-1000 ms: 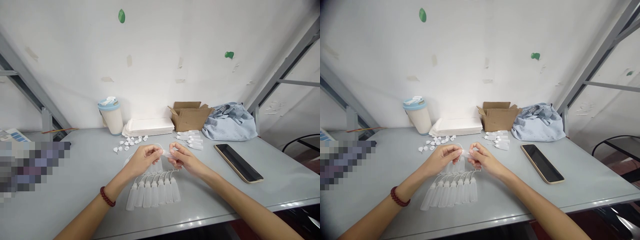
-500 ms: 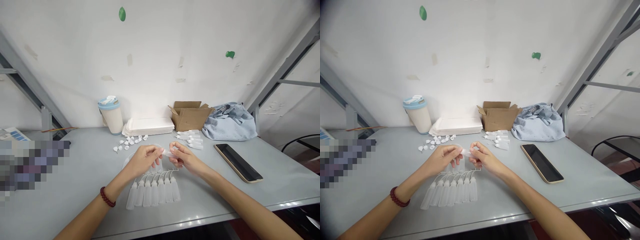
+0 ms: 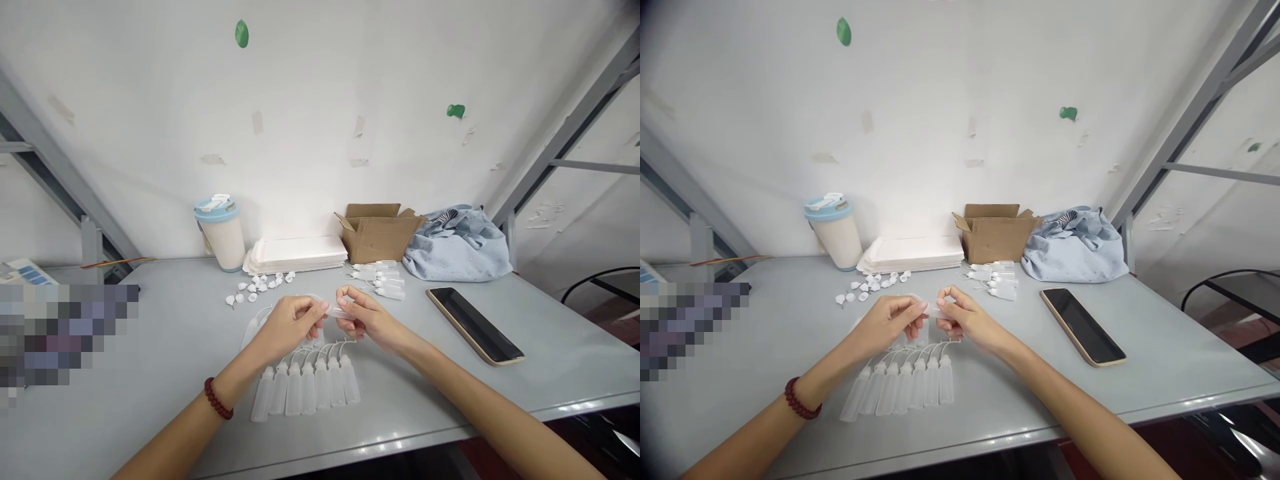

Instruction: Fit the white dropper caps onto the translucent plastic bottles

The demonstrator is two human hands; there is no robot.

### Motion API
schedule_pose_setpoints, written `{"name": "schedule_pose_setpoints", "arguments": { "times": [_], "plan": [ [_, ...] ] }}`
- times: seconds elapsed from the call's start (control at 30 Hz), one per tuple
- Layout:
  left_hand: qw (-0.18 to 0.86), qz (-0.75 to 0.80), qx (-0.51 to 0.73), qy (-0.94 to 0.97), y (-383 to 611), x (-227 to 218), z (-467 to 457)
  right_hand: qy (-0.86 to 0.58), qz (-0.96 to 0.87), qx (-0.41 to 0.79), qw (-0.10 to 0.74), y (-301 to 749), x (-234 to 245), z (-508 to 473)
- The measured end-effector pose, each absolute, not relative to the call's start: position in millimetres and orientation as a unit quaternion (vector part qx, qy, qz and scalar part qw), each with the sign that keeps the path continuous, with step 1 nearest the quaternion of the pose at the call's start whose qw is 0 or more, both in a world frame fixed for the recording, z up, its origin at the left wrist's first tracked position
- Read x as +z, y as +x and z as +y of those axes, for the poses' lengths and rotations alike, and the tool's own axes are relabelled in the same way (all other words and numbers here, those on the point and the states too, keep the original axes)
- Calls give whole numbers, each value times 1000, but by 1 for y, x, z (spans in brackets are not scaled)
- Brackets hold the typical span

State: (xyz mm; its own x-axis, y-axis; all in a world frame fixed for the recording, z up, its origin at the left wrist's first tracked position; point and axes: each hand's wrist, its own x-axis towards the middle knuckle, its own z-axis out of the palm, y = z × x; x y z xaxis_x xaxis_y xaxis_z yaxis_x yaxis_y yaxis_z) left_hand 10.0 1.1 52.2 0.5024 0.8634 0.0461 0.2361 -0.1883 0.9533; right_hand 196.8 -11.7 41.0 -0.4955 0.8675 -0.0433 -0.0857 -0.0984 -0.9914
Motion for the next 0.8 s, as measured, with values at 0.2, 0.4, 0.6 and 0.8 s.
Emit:
{"name": "schedule_pose_setpoints", "arguments": {
  "times": [0.2,0.4,0.6,0.8],
  "plan": [
    [511,413,340,673,10,50,3,-399,-727,386,404,197,34,-10],
    [484,387,355,700,9,53,1,-394,-795,217,406,198,35,-11],
    [400,383,381,740,11,49,-3,-433,-713,394,386,202,41,-10],
    [433,409,359,719,13,50,0,-433,-710,393,392,200,41,-9]
  ]
}}
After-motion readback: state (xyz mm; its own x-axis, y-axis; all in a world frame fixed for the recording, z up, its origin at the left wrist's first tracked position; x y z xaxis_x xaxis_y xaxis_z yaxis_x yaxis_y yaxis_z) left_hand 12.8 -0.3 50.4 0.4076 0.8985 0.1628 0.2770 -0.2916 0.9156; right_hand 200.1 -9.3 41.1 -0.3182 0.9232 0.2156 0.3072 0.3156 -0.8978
